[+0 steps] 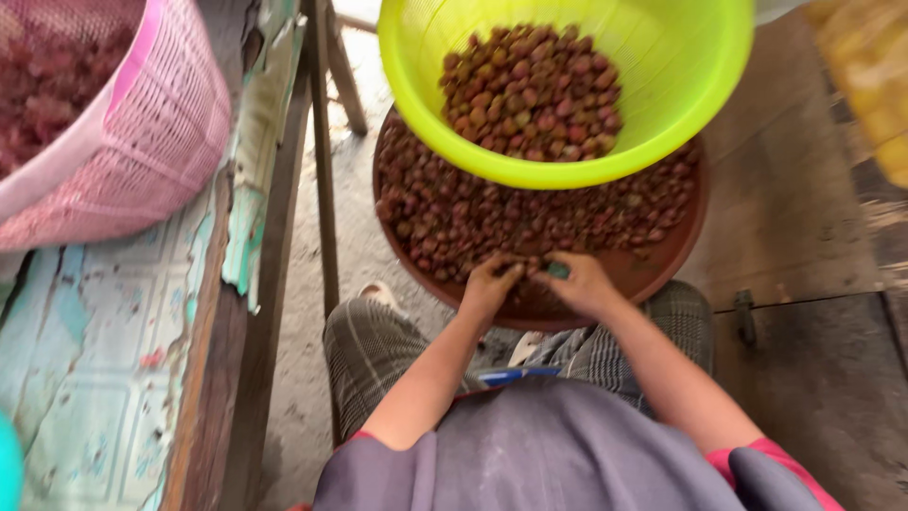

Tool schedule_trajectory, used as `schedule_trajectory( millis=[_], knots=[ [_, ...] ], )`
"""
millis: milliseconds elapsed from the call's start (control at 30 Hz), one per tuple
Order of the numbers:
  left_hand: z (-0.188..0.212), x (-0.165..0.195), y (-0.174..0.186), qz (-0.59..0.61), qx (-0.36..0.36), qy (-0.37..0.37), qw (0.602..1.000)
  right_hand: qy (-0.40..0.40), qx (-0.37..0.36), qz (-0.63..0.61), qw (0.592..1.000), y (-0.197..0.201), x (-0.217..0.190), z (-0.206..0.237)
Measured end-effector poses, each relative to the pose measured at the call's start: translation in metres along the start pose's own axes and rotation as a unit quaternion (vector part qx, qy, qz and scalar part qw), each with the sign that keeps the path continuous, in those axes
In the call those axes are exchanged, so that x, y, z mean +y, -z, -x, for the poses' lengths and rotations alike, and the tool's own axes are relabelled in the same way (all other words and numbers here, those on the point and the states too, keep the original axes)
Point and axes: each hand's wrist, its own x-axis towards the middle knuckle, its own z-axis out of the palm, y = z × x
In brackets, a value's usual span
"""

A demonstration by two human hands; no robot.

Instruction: The person sits on a low stool and peels the outer skin off shallots one at a time, using a small knife in one hand to trim and loosen the skins while pulling them off by hand. Peeled shallots are dropped into a yellow colander basket, and peels are discarded into a pink basket beside the work tray.

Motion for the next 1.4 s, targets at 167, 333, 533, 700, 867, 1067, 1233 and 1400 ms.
schedule_trajectory(
  millis=[167, 333, 533, 700, 867, 1067, 1233, 1400],
  knots=[
    [-0.003, 0.006, -0.007, 0.046, -0.022, -0.009, 0.999, -0.046, 0.037, -0.036, 0.998, 0.004, 0.001, -0.001],
    [-0.001, -0.002, -0.004, 0.061, 0.019, -0.009, 0.998, -0.016, 0.041, -0.113, 0.993, -0.003, 0.001, -0.001],
    [0.002, 0.004, -0.005, 0.127, 0.054, -0.016, 0.99, 0.04, -0.021, -0.006, 0.999, 0.001, -0.014, 0.013],
    [0.005, 0.007, -0.009, 0.135, 0.049, -0.054, 0.988, 0.025, -0.006, 0.041, 0.999, -0.005, -0.024, 0.02],
    [0.001, -0.005, -0.005, 0.088, 0.047, -0.088, 0.991, 0.024, 0.005, 0.04, 0.999, -0.011, -0.018, 0.021],
    [0.002, -0.015, -0.012, -0.019, 0.015, -0.181, 0.983, 0.001, -0.006, -0.016, 1.0, -0.017, 0.0, 0.014],
    [0.008, 0.002, -0.019, 0.037, 0.026, -0.134, 0.99, -0.08, -0.018, -0.116, 0.99, -0.007, 0.005, 0.007],
    [0.009, 0.012, -0.01, 0.272, 0.003, 0.005, 0.962, 0.018, -0.042, -0.192, 0.98, -0.008, 0.004, 0.014]
  ],
)
